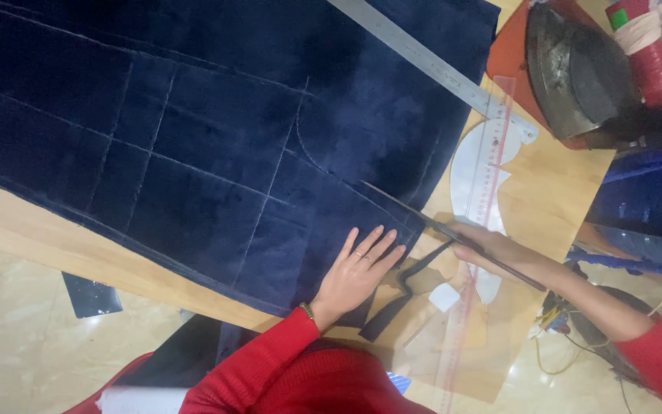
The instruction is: Marking fabric with chalk and a ruler before cutting it with large tailor's shears on a workbench.
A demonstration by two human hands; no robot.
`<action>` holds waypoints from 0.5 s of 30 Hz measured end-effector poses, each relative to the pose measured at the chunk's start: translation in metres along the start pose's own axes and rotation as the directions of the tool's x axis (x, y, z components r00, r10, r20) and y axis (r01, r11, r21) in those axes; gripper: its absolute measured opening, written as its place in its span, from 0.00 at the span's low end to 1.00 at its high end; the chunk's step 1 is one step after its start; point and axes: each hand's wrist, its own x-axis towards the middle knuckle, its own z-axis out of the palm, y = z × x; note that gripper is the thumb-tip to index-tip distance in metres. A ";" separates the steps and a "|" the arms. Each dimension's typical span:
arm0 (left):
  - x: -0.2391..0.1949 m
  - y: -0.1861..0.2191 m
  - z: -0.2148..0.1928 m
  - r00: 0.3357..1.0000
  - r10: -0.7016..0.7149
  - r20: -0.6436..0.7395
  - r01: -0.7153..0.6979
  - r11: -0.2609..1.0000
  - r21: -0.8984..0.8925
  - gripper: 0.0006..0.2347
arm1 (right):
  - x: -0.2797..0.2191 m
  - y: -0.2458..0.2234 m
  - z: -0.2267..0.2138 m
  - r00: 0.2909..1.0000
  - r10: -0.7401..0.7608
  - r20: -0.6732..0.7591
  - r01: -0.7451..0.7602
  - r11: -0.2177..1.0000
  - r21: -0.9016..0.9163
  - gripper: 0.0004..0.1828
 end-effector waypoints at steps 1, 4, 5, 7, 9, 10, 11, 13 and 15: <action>0.000 0.000 0.000 1.000 0.004 -0.006 -0.004 1.000 0.003 0.20 | 0.006 -0.005 0.000 1.000 0.016 0.017 -0.016 1.000 -0.007 0.38; 0.000 0.000 0.000 0.999 0.001 -0.034 -0.001 1.000 0.001 0.20 | 0.011 -0.032 -0.001 0.998 0.042 0.041 -0.042 0.999 -0.001 0.39; 0.001 0.001 0.001 0.998 -0.007 -0.059 0.006 1.000 -0.008 0.19 | 0.009 -0.043 -0.002 0.997 0.057 0.049 -0.057 0.998 0.010 0.40; 0.003 0.000 0.000 0.998 -0.003 -0.069 0.003 1.000 0.005 0.18 | 0.021 -0.020 0.003 0.997 0.062 0.036 -0.062 0.998 0.010 0.38; 0.003 0.000 -0.001 0.997 0.003 -0.078 -0.002 1.000 0.017 0.18 | 0.030 -0.003 0.009 0.997 0.068 0.021 -0.068 0.998 0.012 0.36; 0.003 0.001 -0.001 0.997 -0.005 -0.081 0.005 1.000 0.006 0.18 | 0.032 0.003 0.011 0.996 0.091 -0.016 -0.091 0.996 -0.010 0.32; 0.003 0.002 -0.001 0.996 -0.011 -0.085 0.011 1.000 -0.005 0.18 | 0.034 0.009 0.014 0.992 0.113 -0.055 -0.115 0.993 -0.030 0.28; 0.003 0.001 0.000 0.996 -0.011 -0.088 0.011 1.000 -0.004 0.18 | 0.035 0.007 0.013 0.990 0.123 -0.065 -0.126 0.991 -0.034 0.27; 0.004 0.001 -0.001 0.996 -0.011 -0.093 0.011 1.000 -0.002 0.18 | 0.032 -0.002 0.010 0.988 0.132 -0.075 -0.135 0.990 -0.040 0.26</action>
